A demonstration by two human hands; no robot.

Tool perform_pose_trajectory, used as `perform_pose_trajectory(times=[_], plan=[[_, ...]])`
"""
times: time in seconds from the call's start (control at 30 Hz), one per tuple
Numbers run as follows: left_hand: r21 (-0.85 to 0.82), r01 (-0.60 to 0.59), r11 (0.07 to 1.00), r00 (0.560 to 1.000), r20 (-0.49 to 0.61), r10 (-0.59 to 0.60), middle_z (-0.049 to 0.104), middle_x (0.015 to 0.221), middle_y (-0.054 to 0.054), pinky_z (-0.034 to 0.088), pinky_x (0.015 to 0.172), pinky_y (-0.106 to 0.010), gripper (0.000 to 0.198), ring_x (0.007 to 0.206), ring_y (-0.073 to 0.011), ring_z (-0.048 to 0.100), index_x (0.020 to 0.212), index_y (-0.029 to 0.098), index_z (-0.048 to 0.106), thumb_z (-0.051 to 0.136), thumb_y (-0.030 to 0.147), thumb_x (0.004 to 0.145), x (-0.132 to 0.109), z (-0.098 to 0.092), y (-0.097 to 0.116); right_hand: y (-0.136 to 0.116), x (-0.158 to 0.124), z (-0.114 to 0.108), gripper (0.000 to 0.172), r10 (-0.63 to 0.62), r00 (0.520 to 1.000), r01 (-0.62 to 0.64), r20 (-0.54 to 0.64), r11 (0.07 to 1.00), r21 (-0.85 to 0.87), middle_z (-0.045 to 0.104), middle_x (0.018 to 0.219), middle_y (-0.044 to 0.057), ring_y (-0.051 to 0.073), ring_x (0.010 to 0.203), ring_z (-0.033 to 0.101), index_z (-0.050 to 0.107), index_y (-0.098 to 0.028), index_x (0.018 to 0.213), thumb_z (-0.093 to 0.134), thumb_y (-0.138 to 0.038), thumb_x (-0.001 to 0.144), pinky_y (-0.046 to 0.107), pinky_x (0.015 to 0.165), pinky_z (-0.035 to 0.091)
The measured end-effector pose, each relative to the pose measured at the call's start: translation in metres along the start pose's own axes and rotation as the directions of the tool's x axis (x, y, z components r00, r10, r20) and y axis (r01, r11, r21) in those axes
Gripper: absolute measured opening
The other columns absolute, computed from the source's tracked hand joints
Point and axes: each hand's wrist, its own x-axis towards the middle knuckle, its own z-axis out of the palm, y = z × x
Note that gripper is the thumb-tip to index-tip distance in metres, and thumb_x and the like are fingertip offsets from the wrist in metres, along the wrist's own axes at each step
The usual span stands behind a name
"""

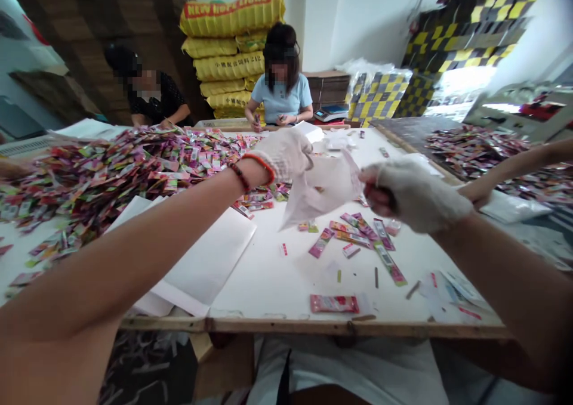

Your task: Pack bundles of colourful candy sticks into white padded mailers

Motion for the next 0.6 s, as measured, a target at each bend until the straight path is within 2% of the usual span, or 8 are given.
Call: perform_pose_trajectory(times=[0.07, 0.17, 0.23, 0.33, 0.4, 0.5, 0.53, 0.6], plan=[[0.044, -0.133, 0.99, 0.991, 0.039, 0.131, 0.053, 0.066, -0.002, 0.035, 0.08, -0.029, 0.033, 0.078, -0.0119, 0.056, 0.056, -0.003, 0.053, 0.032, 0.014, 0.075, -0.025, 0.02, 0.011, 0.028, -0.035, 0.003, 0.033, 0.02, 0.998, -0.006, 0.065, 0.976, -0.219, 0.044, 0.037, -0.002, 0.007, 0.033, 0.037, 0.047, -0.02, 0.048, 0.054, -0.03, 0.078, 0.02, 0.033, 0.028], [-0.096, -0.324, 0.941, 0.945, 0.005, 0.326, 0.055, 0.059, -0.001, 0.037, 0.065, -0.023, 0.006, 0.062, -0.0129, 0.053, 0.056, 0.013, 0.059, 0.062, 0.012, 0.061, -0.081, 0.072, 0.019, 0.089, -0.09, 0.007, 0.029, 0.173, 0.969, -0.071, 0.174, 0.877, -0.476, 0.048, 0.035, -0.002, 0.008, 0.032, 0.039, 0.054, -0.021, 0.048, 0.053, -0.027, 0.077, 0.021, 0.033, 0.027], [-0.237, -0.33, 0.914, 0.929, 0.09, 0.359, 0.06, 0.066, -0.003, 0.035, 0.058, -0.022, 0.005, 0.059, -0.0133, 0.05, 0.063, 0.018, 0.062, 0.067, 0.018, 0.064, -0.123, 0.104, 0.015, 0.124, -0.125, 0.008, 0.025, 0.215, 0.949, -0.048, 0.229, 0.82, -0.57, 0.054, 0.042, -0.002, 0.009, 0.035, 0.043, 0.059, -0.023, 0.051, 0.053, -0.025, 0.076, 0.022, 0.036, 0.031], [-0.327, 0.001, 0.945, 0.971, 0.227, 0.077, 0.058, 0.069, -0.002, 0.032, 0.055, -0.022, 0.022, 0.06, -0.0133, 0.049, 0.067, 0.019, 0.061, 0.061, 0.039, 0.076, -0.18, 0.132, -0.003, 0.146, -0.165, 0.006, 0.02, 0.193, 0.933, 0.036, 0.302, 0.788, -0.614, 0.062, 0.054, -0.002, 0.012, 0.046, 0.052, 0.064, -0.026, 0.058, 0.054, -0.022, 0.075, 0.022, 0.043, 0.039], [-0.356, 0.304, 0.884, 0.927, 0.323, -0.188, 0.049, 0.055, 0.0, 0.029, 0.05, -0.021, 0.04, 0.052, -0.0115, 0.043, 0.057, 0.017, 0.055, 0.05, 0.048, 0.082, -0.211, 0.145, -0.016, 0.144, -0.179, 0.008, 0.018, 0.114, 0.928, 0.113, 0.356, 0.823, -0.557, 0.066, 0.064, -0.001, 0.014, 0.056, 0.057, 0.067, -0.028, 0.068, 0.053, -0.022, 0.077, 0.022, 0.049, 0.044], [-0.47, 0.684, 0.558, 0.697, 0.647, -0.31, 0.043, 0.048, 0.001, 0.025, 0.041, -0.021, 0.056, 0.041, -0.009, 0.036, 0.059, 0.015, 0.056, 0.035, 0.061, 0.084, -0.246, 0.172, -0.022, 0.143, -0.18, 0.026, 0.022, -0.075, 0.917, 0.273, 0.392, 0.834, -0.479, 0.067, 0.079, 0.002, 0.015, 0.07, 0.061, 0.068, -0.028, 0.086, 0.048, -0.019, 0.081, 0.023, 0.06, 0.049], [-0.519, 0.738, 0.431, 0.656, 0.7, -0.282, 0.046, 0.051, 0.001, 0.026, 0.039, -0.021, 0.055, 0.04, -0.0088, 0.037, 0.066, 0.014, 0.058, 0.037, 0.063, 0.082, -0.253, 0.183, -0.02, 0.147, -0.177, 0.034, 0.025, -0.138, 0.908, 0.33, 0.396, 0.816, -0.474, 0.067, 0.083, 0.003, 0.015, 0.074, 0.061, 0.068, -0.027, 0.09, 0.046, -0.016, 0.082, 0.024, 0.064, 0.05], [-0.644, 0.732, 0.221, 0.681, 0.684, -0.262, 0.052, 0.057, -0.001, 0.029, 0.039, -0.02, 0.049, 0.041, -0.0088, 0.041, 0.074, 0.014, 0.06, 0.047, 0.061, 0.078, -0.26, 0.204, -0.012, 0.157, -0.169, 0.051, 0.031, -0.254, 0.88, 0.436, 0.4, 0.768, -0.47, 0.066, 0.087, 0.004, 0.015, 0.078, 0.06, 0.065, -0.025, 0.1, 0.044, -0.013, 0.082, 0.025, 0.069, 0.049]])
